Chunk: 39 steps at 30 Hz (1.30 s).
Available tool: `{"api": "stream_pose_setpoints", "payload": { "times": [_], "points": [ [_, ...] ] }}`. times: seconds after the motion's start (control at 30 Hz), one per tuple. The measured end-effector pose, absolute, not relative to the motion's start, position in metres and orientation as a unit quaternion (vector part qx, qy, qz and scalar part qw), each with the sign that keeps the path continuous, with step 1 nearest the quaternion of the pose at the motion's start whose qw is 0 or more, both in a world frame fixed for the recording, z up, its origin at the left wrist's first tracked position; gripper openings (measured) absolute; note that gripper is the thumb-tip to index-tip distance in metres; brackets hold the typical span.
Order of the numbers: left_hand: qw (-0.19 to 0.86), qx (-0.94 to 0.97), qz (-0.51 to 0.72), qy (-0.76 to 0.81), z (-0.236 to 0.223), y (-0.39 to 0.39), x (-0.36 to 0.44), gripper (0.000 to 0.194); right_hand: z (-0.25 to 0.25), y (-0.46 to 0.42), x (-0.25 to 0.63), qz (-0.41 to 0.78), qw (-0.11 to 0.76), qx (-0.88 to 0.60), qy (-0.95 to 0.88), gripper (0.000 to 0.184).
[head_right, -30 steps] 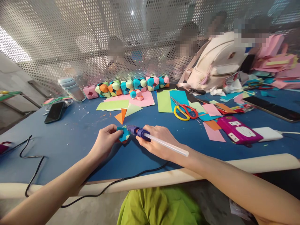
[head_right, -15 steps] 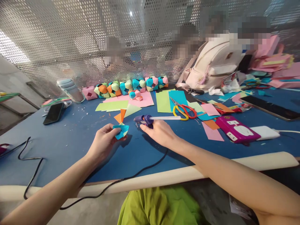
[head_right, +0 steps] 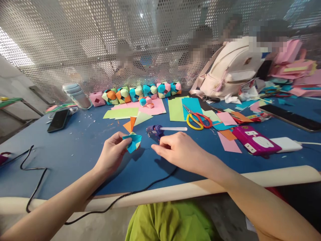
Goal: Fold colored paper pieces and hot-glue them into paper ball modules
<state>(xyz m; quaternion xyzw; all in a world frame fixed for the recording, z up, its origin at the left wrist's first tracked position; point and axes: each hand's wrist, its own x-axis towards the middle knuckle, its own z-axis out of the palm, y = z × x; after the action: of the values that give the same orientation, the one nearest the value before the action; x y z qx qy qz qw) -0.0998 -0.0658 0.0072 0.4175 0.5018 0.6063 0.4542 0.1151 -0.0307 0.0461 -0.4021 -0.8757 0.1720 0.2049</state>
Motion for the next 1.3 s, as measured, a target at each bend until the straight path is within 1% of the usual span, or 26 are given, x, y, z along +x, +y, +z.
{"api": "stream_pose_setpoints", "payload": {
  "times": [0.03,0.1,0.17,0.23,0.37,0.4,0.47,0.63,0.77,0.87,0.97,1.13,1.3],
  "points": [
    [0.448,0.429,0.602,0.503,0.006,-0.066,-0.099,0.019,0.044,-0.033,0.112,0.192,0.245,-0.371,-0.875,0.040],
    [0.439,0.446,0.594,0.506,0.005,-0.068,-0.098,0.017,0.037,-0.035,0.104,0.205,0.323,-0.324,-0.865,0.026],
    [0.434,0.461,0.586,0.505,0.005,-0.069,-0.095,0.017,0.029,-0.034,0.095,0.215,0.376,-0.300,-0.850,0.013],
    [0.439,0.476,0.578,0.496,0.005,-0.070,-0.092,0.016,0.023,-0.031,0.088,0.234,0.406,-0.289,-0.835,0.011],
    [0.448,0.499,0.566,0.480,0.004,-0.072,-0.087,0.015,0.018,-0.028,0.079,0.276,0.412,-0.286,-0.820,0.006],
    [0.450,0.501,0.563,0.479,0.004,-0.072,-0.086,0.015,0.017,-0.028,0.078,0.280,0.413,-0.284,-0.819,0.008],
    [0.460,0.501,0.554,0.480,0.005,-0.073,-0.086,0.014,0.016,-0.028,0.078,0.274,0.421,-0.275,-0.819,0.013],
    [0.478,0.493,0.542,0.484,0.005,-0.072,-0.087,0.018,0.011,-0.028,0.078,0.240,0.435,-0.250,-0.831,0.014],
    [0.496,0.487,0.537,0.478,0.005,-0.071,-0.088,0.020,0.011,-0.029,0.078,0.297,0.420,-0.249,-0.821,0.005],
    [0.524,0.475,0.535,0.462,0.007,-0.072,-0.088,0.020,0.011,-0.030,0.078,0.322,0.425,-0.226,-0.815,0.008],
    [0.545,0.470,0.534,0.444,0.009,-0.073,-0.087,0.018,0.011,-0.029,0.079,0.286,0.441,-0.185,-0.830,0.013],
    [0.564,0.467,0.527,0.431,0.011,-0.074,-0.087,0.016,0.009,-0.026,0.082,0.193,0.452,-0.143,-0.859,0.020],
    [0.580,0.453,0.517,0.437,0.013,-0.074,-0.088,0.016,0.006,-0.024,0.084,0.145,0.458,-0.120,-0.869,0.021]
  ]
}}
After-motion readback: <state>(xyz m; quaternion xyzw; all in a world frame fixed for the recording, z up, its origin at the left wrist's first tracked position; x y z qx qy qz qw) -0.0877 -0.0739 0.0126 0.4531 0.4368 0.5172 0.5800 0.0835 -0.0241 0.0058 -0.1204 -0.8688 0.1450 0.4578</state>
